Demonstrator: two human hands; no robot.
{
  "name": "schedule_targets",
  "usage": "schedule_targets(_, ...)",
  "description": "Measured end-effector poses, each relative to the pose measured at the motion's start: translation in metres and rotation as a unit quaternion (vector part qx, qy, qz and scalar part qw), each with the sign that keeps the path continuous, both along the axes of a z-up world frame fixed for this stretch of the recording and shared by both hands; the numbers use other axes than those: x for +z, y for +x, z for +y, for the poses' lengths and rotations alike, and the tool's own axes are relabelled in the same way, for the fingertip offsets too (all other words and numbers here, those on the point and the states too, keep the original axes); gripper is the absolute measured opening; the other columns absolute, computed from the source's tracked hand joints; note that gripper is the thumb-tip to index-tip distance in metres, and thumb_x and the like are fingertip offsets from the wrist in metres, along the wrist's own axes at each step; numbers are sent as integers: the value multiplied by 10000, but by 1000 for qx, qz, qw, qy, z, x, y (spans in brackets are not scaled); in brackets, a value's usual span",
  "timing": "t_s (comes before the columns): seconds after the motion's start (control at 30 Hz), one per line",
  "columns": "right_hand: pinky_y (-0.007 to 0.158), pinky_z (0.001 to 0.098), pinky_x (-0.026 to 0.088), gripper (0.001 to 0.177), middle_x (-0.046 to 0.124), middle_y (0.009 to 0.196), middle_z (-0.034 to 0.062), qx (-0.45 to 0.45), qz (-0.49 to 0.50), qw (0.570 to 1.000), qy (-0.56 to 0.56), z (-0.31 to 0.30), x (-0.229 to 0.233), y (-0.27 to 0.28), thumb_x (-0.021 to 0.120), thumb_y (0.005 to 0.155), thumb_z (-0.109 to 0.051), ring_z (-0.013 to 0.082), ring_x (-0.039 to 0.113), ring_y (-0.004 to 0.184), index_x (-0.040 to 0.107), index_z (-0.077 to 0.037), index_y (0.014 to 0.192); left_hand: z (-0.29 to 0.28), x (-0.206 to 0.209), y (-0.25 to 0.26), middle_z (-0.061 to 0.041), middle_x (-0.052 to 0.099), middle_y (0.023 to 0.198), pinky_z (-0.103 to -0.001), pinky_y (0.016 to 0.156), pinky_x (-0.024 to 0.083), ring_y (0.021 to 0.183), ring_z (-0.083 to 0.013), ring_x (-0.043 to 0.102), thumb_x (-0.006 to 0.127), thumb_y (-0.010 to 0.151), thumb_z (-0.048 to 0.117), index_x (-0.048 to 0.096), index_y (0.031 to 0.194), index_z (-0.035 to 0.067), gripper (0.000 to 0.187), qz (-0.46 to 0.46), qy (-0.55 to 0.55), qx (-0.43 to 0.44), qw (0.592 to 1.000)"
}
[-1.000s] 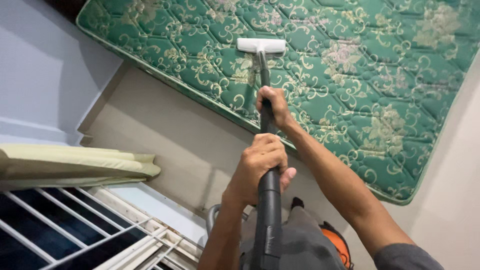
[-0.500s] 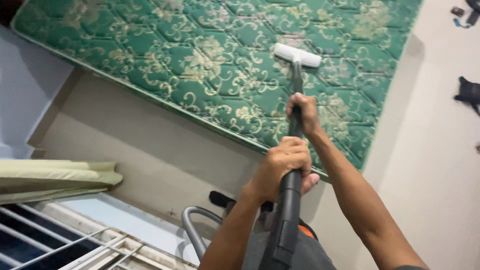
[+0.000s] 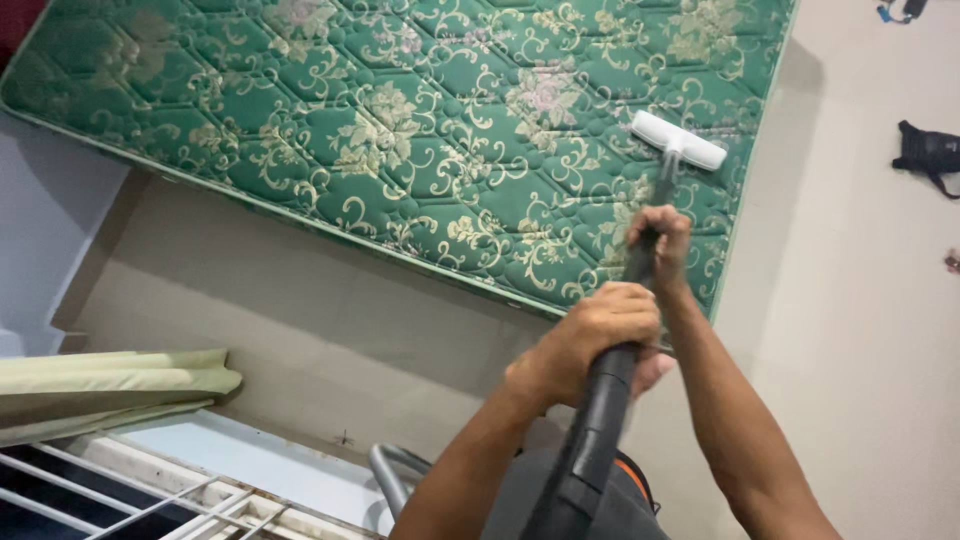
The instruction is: The person vacuums a green patterned mattress using a vacuum cleaner with a wide white attachment, moving the tool across the surface in overlapping strokes.
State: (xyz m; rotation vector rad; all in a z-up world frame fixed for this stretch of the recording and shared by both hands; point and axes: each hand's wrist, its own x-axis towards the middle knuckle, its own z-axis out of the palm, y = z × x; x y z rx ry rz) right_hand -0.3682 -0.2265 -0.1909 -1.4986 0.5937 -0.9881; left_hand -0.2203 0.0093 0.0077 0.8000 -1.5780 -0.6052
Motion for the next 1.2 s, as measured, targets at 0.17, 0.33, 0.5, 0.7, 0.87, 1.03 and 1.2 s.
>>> schedule_targets(0.17, 554, 324, 393, 831, 526, 687, 84, 92, -37, 982, -164, 19, -8, 77, 293, 1005, -752, 173, 508, 606, 553, -9, 738, 34, 8, 28, -97, 576, 881, -447, 1024, 455, 1000, -317, 609, 691, 883, 124, 539, 864, 56, 168, -66, 21, 48, 996)
schedule_targets(0.33, 573, 305, 377, 804, 513, 643, 50, 164, -54, 980, -98, 71, 12, 182, 245, 1043, -677, 147, 480, 594, 552, -38, 663, 72, 21, 62, -114, 594, 888, -465, 1087, 448, 1032, -334, 610, 687, 880, 107, 566, 865, 44, 138, -124, 48, 138, 981)
schedule_targets(0.5, 595, 310, 400, 692, 561, 628, 51, 231, -43, 972, -3, 115, 28, 235, 321, 1044, -557, 145, 503, 599, 585, -40, 667, 109, 32, 80, -111, 567, 830, -440, 1015, 474, 959, -322, 605, 709, 850, 110, 544, 803, 42, 185, -103, 80, 214, 968)
schedule_targets(0.7, 565, 310, 395, 588, 566, 611, 52, 220, 42, 974, -15, 99, 36, 204, 404, 1003, -489, 142, 505, 579, 595, -53, 657, 93, 13, 62, -87, 546, 768, -413, 953, 485, 897, -316, 614, 726, 841, 118, 525, 760, 66, 223, -63, 15, 210, 975)
schedule_targets(0.87, 544, 313, 402, 599, 572, 602, 41, 164, 77, 983, -30, 77, 42, 144, 438, 1016, -495, 141, 510, 562, 592, -46, 650, 81, 4, 36, -59, 562, 761, -399, 948, 502, 838, -269, 618, 707, 860, 117, 516, 748, 74, 226, 28, -3, 179, 984)
schedule_targets(1.03, 476, 324, 338, 647, 525, 511, 48, 35, 253, 966, -49, 61, 44, 49, 421, 1015, -496, 146, 464, 472, 620, -54, 587, 64, -2, 2, -45, 555, 772, -376, 961, 503, 756, -228, 606, 706, 874, 122, 511, 778, 82, 221, 114, -11, 117, 986)
schedule_targets(1.2, 504, 315, 333, 626, 566, 577, 46, 9, 123, 992, 22, 57, 24, 12, 426, 1029, -497, 131, 464, 517, 632, -41, 654, 59, -4, -9, -59, 537, 784, -335, 879, 467, 769, -238, 581, 718, 866, 71, 507, 789, 71, 226, 54, 15, 47, 997)
